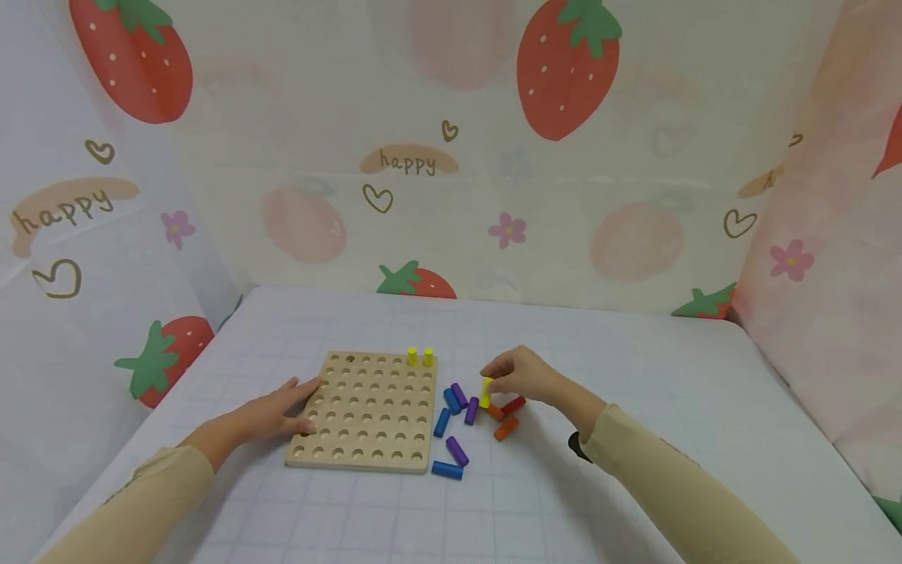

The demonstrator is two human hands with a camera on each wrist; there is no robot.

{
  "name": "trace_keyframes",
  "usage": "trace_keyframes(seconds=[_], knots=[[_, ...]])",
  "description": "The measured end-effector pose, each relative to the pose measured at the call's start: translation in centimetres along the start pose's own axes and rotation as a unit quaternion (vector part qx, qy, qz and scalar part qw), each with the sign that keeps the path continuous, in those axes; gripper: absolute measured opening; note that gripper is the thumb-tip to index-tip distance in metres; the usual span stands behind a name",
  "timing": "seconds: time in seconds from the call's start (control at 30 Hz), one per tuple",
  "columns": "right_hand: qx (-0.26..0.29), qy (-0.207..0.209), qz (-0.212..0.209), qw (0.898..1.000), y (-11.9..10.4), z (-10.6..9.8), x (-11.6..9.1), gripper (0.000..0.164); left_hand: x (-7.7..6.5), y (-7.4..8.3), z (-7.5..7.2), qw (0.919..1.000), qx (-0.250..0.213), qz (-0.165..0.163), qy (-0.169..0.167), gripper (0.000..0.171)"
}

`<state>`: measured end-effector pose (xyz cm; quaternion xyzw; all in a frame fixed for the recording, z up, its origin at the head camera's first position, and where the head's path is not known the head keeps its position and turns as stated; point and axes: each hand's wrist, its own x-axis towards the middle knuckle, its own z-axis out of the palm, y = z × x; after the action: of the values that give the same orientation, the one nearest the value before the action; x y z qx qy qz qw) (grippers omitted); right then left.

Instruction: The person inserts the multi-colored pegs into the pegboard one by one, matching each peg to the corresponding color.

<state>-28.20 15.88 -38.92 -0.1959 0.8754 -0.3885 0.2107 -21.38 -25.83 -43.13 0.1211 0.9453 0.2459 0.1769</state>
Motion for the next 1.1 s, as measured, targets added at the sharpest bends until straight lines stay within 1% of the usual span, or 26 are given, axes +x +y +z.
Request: trace_keyframes(seconds=[0.27,0.47,0.87,0.97,1.1], knots=[[-0.011,0.024,-0.007,1.0,-1.5,-0.1,0.9,0.031,0.0,-0.1,-0.1,1.0,0.002,-0.001,0.001,0.094],[0.006,0.034,0.0,0.999,-2.3,0.1,1.7,0.031,-0.1,0.0,-0.2,1.0,0.003,-0.006,-0.001,0.095],[0.038,0.07,0.004,0.997,-3.7,0.6,3.1,0.031,0.0,0.2,-0.2,0.9999,0.002,-0.012,-0.01,0.093],[0.045,0.08,-0.004,0.996,-4.0,0.9,3.4,0.032,0.0,0.1,-0.1,0.9999,0.0,-0.009,-0.01,0.092],[0.065,0.091,-0.005,0.994,-4.4,1.1,4.0,0.031,0.0,0.1,-0.1,1.0,0.0,-0.004,-0.009,0.094]])
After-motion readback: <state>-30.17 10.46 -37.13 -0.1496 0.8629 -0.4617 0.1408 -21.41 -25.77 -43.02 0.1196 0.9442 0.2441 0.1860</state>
